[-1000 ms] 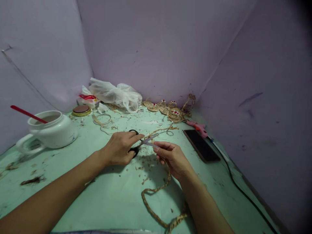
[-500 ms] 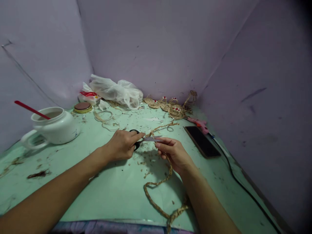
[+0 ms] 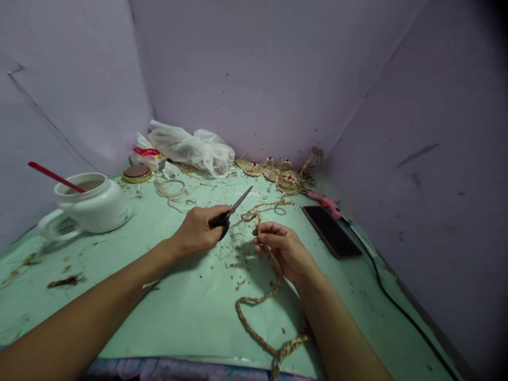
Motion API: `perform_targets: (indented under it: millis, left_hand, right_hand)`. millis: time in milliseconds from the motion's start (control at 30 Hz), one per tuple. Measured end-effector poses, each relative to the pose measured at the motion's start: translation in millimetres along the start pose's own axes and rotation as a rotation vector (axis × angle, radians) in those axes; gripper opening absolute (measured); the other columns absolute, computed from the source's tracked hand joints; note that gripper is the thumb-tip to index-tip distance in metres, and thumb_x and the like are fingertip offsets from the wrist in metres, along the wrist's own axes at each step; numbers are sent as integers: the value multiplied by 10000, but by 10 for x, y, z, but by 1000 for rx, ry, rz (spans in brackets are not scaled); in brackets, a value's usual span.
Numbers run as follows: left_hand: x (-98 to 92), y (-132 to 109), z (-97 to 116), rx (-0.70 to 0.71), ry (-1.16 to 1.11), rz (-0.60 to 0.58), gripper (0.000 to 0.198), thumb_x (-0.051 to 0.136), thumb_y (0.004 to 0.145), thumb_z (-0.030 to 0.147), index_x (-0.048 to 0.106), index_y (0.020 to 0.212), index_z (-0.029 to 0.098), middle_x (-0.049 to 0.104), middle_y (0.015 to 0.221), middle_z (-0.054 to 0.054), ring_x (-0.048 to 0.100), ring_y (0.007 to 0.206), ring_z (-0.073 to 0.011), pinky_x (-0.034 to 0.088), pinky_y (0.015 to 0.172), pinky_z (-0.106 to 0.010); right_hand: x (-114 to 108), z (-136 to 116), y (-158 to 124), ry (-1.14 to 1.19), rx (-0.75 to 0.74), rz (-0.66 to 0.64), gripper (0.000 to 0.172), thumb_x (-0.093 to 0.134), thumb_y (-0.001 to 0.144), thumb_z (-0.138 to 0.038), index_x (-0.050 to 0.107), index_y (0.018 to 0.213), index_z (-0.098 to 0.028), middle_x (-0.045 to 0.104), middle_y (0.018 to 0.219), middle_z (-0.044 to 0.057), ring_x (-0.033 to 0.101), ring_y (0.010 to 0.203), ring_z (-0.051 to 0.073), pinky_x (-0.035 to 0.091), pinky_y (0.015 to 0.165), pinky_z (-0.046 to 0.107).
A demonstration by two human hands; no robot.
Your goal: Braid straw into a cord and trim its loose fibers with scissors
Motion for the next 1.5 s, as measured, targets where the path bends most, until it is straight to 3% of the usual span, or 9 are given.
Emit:
perform_targets:
  millis: [100,167,300,400,533,700,833,1000,1500]
  left_hand:
    - [16,10,7,-56,-38,-4,355,507,640,174,596,983,185,651,802,-13,548,658,-123,399,608,-194]
    - [40,8,17,-63,15,-41,373,510,630,183,592,993,200,653,836,-14,560,698,-135,408,646,-203]
    - [64,-8,19,-67,135,-66,370,494,650,219,595,1006,228,658,849,-11,580,724,-154,414,679,-222]
    - [77,-16,16,-71,168,-80,384,490,656,220,590,1025,248,663,867,-4,589,738,-157,416,683,-224]
    - [67,-17,11,-82,185,-92,406,495,648,212,587,1040,262,668,867,-2,597,753,-165,417,673,-228]
    - [53,-18,49,-30,253,-142,410,480,657,208,568,1051,278,664,831,9,594,735,-165,409,642,-236]
    - [75,-30,120,73,398,-179,479,473,654,198,507,1126,274,644,969,-13,589,837,-193,415,674,-266]
    - [129,-53,160,132,593,-208,527,465,647,210,462,1174,221,630,937,-54,587,821,-233,430,662,-322]
    - [88,-21,35,58,541,-234,477,411,679,123,514,1127,251,668,876,-6,607,787,-182,406,615,-259]
  right_hand:
    - [-2,3,15,-16,-9,-9,263,674,461,-72,628,708,-150,598,670,-13,547,557,90,411,467,185]
    - [-10,-6,21,-40,-19,-3,310,647,488,-84,650,789,-157,578,703,-15,491,519,61,303,376,148]
    - [-52,-58,16,-112,-95,75,228,644,603,-267,668,798,-150,526,673,-11,378,477,45,136,335,164]
    - [-79,-80,10,-166,-142,134,235,686,579,-314,669,751,-154,526,630,-18,404,502,60,237,384,170]
    - [-59,-67,15,-98,-122,87,229,713,539,-274,668,732,-159,521,596,-29,433,519,72,355,466,196]
    - [-35,-45,7,-58,-44,47,317,707,542,-256,681,842,-157,467,582,-40,375,495,59,312,403,176]
    - [-50,-53,4,-125,-81,100,348,701,553,-252,679,883,-144,446,517,-48,354,475,62,279,390,176]
    - [-51,-47,2,-168,-101,144,341,678,551,-222,685,883,-141,432,469,-58,333,435,59,260,383,190]
    - [-59,-32,38,-223,-151,143,336,655,572,-252,691,890,-151,402,469,-65,315,431,58,246,380,196]
Point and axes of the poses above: each hand's wrist, its own y-axis towards the middle knuckle, its own x-axis out of the palm, z = x × y, the point moved 5 cm from there along y, towards the middle knuckle
